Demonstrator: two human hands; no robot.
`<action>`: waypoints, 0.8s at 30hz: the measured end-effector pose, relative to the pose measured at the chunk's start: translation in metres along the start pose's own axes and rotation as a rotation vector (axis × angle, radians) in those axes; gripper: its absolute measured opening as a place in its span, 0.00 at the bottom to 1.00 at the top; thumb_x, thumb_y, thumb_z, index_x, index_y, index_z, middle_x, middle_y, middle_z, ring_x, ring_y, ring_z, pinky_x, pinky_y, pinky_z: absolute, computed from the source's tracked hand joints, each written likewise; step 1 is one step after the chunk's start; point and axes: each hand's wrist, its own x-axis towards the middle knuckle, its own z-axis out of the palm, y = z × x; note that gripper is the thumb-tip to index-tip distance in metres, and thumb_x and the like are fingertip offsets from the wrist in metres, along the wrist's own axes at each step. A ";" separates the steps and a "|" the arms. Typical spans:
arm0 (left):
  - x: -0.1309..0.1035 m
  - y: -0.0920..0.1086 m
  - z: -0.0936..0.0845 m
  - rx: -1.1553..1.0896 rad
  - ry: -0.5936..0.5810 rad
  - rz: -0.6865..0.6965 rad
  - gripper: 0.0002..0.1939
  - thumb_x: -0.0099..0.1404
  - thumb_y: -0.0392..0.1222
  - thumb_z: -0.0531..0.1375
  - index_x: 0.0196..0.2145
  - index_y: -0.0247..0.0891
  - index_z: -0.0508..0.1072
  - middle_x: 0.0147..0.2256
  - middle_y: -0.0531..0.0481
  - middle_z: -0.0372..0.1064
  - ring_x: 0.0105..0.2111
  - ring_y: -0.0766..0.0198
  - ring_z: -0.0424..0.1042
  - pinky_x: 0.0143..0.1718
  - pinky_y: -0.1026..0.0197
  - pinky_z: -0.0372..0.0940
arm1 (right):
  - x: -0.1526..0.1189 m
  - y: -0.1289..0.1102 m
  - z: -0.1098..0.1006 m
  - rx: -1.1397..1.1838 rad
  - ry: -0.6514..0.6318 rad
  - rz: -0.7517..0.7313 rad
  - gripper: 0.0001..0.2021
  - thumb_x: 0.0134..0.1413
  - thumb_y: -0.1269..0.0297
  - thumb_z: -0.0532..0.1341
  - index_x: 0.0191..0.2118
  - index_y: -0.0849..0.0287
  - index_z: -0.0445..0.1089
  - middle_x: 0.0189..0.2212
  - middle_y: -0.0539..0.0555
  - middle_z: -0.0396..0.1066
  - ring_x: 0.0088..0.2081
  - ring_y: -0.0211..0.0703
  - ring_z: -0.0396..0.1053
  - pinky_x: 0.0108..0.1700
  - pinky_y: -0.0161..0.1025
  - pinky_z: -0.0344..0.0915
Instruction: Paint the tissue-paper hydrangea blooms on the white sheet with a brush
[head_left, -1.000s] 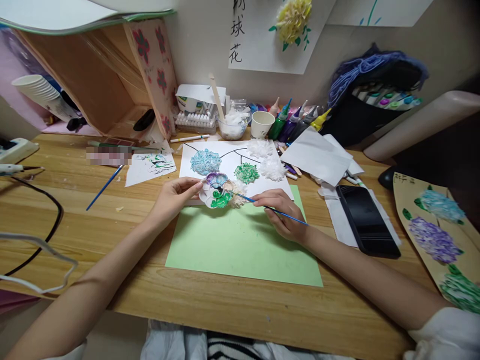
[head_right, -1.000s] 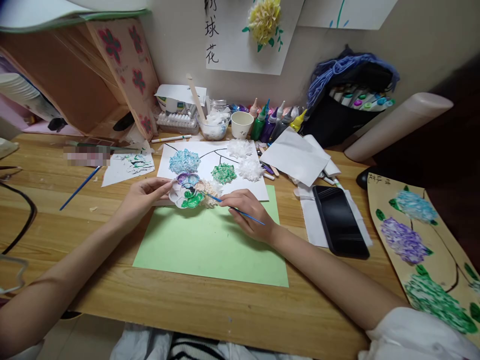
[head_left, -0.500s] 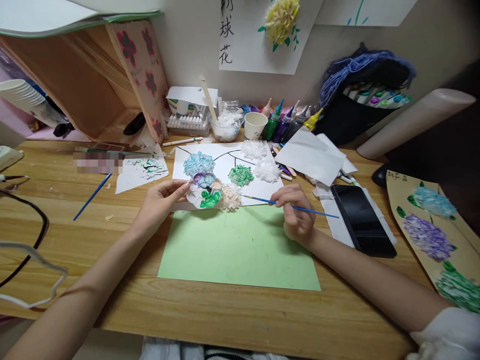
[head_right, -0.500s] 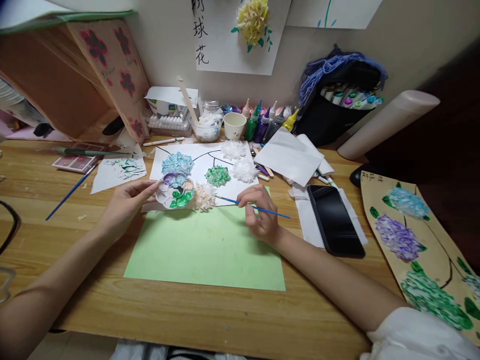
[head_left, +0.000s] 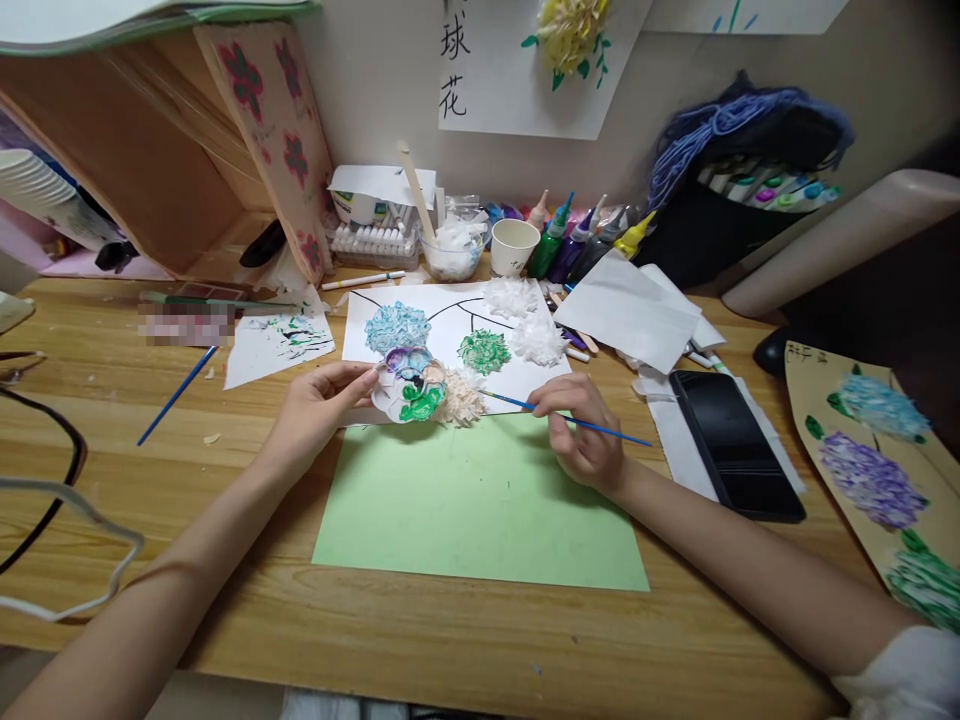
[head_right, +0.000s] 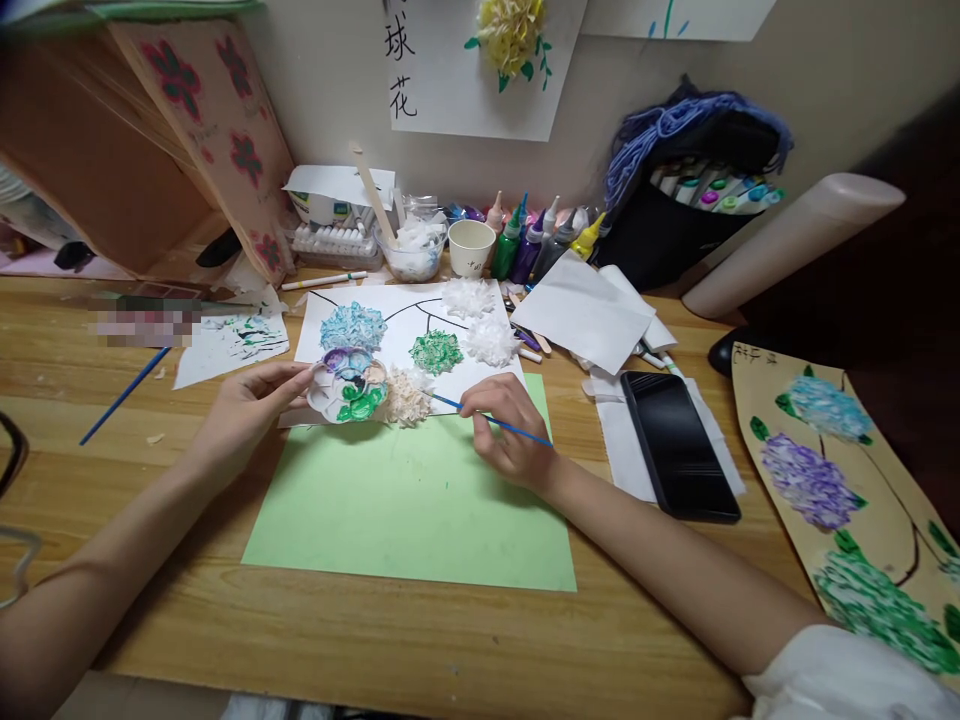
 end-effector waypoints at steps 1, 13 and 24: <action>0.000 0.000 0.000 -0.001 0.001 0.001 0.21 0.47 0.55 0.69 0.34 0.37 0.78 0.35 0.46 0.78 0.33 0.59 0.76 0.35 0.61 0.72 | 0.000 0.000 0.000 -0.012 -0.009 0.005 0.09 0.55 0.75 0.51 0.35 0.54 0.63 0.29 0.52 0.70 0.33 0.44 0.67 0.35 0.44 0.64; 0.002 -0.004 -0.002 -0.006 -0.020 0.041 0.20 0.49 0.54 0.68 0.34 0.37 0.79 0.35 0.47 0.78 0.35 0.60 0.75 0.38 0.62 0.71 | 0.000 -0.001 0.000 -0.046 0.027 0.014 0.09 0.54 0.75 0.51 0.35 0.54 0.63 0.29 0.52 0.69 0.33 0.44 0.67 0.35 0.44 0.64; 0.000 -0.002 -0.001 0.000 -0.016 0.020 0.19 0.48 0.54 0.68 0.34 0.38 0.79 0.35 0.47 0.78 0.34 0.60 0.75 0.38 0.62 0.71 | -0.001 0.001 0.000 -0.032 0.041 0.043 0.09 0.56 0.74 0.51 0.35 0.53 0.64 0.28 0.52 0.69 0.33 0.45 0.67 0.35 0.45 0.63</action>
